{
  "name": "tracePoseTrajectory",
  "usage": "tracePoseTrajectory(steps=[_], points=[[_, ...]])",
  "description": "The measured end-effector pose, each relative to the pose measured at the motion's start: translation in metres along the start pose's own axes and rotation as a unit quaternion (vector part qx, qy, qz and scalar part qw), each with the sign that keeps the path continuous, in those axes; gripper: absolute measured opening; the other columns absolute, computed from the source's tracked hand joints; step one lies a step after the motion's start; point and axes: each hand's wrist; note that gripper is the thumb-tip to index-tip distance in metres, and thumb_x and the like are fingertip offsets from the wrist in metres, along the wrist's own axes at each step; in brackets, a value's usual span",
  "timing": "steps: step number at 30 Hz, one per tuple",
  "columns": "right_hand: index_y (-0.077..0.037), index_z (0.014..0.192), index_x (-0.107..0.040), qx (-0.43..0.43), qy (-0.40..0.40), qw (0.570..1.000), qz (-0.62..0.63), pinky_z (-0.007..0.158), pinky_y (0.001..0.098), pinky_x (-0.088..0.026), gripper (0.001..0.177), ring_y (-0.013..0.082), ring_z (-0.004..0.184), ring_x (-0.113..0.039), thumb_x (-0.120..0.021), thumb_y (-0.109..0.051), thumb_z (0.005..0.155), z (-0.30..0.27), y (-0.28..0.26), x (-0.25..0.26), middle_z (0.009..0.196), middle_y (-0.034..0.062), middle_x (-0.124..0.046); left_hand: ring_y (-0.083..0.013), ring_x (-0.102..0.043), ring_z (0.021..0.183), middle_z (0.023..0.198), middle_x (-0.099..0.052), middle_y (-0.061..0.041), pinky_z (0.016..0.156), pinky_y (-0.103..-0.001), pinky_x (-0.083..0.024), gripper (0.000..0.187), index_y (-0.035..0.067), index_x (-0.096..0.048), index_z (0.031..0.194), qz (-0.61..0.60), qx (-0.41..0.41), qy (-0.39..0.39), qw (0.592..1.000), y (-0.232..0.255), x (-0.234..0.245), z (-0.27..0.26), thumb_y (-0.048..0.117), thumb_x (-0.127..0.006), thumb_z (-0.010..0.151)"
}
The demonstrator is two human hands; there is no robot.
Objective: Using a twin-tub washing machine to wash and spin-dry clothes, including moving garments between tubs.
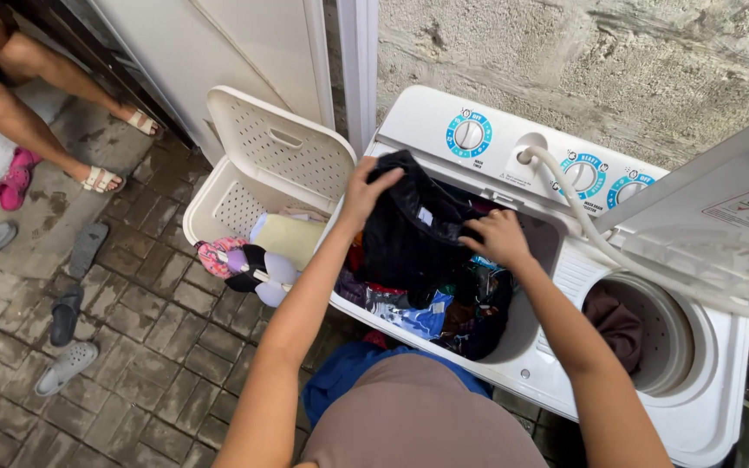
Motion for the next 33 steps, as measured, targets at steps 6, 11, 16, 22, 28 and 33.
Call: tracePoseTrajectory(steps=[6,11,16,22,28,33], points=[[-0.014,0.083,-0.071,-0.125,0.063,0.983,0.121,0.088,0.0407,-0.049,0.035,0.0275,0.100,-0.061,-0.072,-0.047,0.093,-0.030,0.082,-0.029,0.108,0.0132,-0.062,-0.0142,-0.061,0.088,0.096,-0.068,-0.004,0.080,-0.030,-0.048,0.030,-0.002,-0.073,0.103,0.009,0.141,0.079,0.987,-0.097,0.046,-0.008,0.024,-0.080,0.093],[-0.006,0.099,-0.066,-0.342,0.056,0.727,0.592,0.077,0.0441,-0.058,0.021,0.0248,0.090,-0.065,-0.067,-0.027,0.100,0.015,0.066,-0.055,0.105,0.0111,-0.066,-0.0153,-0.066,0.093,0.102,-0.073,-0.003,0.083,-0.030,-0.051,0.034,0.003,-0.069,0.114,0.033,0.160,0.074,0.984,-0.117,0.006,-0.002,0.028,-0.074,0.092],[-0.010,0.116,-0.063,-0.348,-0.056,0.482,0.802,0.077,0.0437,-0.063,0.026,0.0238,0.089,-0.076,-0.065,-0.021,0.093,0.073,-0.026,0.028,0.107,0.0062,-0.073,-0.0195,-0.065,0.096,0.102,-0.073,-0.010,0.087,-0.032,-0.051,0.033,0.004,-0.070,0.115,0.116,0.032,0.031,0.992,-0.064,-0.073,-0.013,0.027,-0.076,0.093],[-0.007,0.111,-0.065,-0.416,-0.102,0.479,0.766,0.057,0.0372,-0.056,0.042,0.0196,0.070,-0.068,-0.067,-0.047,0.097,0.099,-0.037,0.044,0.093,0.0092,-0.070,-0.0223,-0.064,0.125,0.138,-0.069,-0.006,0.110,-0.037,-0.046,0.039,0.014,-0.071,0.124,0.153,-0.077,-0.076,0.982,-0.035,-0.068,-0.055,0.034,-0.078,0.092],[0.002,0.124,-0.067,-0.248,0.013,0.610,0.752,0.071,0.0266,-0.056,0.030,0.0123,0.078,-0.067,-0.069,-0.011,0.097,0.105,-0.039,0.067,0.098,0.0042,-0.073,-0.0454,-0.028,0.147,0.163,-0.023,-0.026,0.119,-0.059,-0.022,0.112,0.014,-0.032,0.154,0.363,-0.169,-0.014,0.916,-0.057,-0.030,-0.092,0.057,-0.089,0.068],[0.000,0.132,-0.062,-0.148,-0.007,0.563,0.813,0.086,0.0265,-0.056,0.035,0.0102,0.095,-0.069,-0.065,-0.010,0.098,0.082,-0.084,0.162,0.112,0.0043,-0.073,-0.0481,-0.028,0.143,0.154,-0.021,-0.032,0.116,-0.057,-0.024,0.137,-0.001,-0.004,0.155,0.232,-0.059,0.001,0.971,-0.145,-0.054,-0.077,0.057,-0.091,0.067]])
Point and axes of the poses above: each hand's wrist, its own z-axis towards the middle knuckle, its own x-axis out of the back of the hand, y = z × x
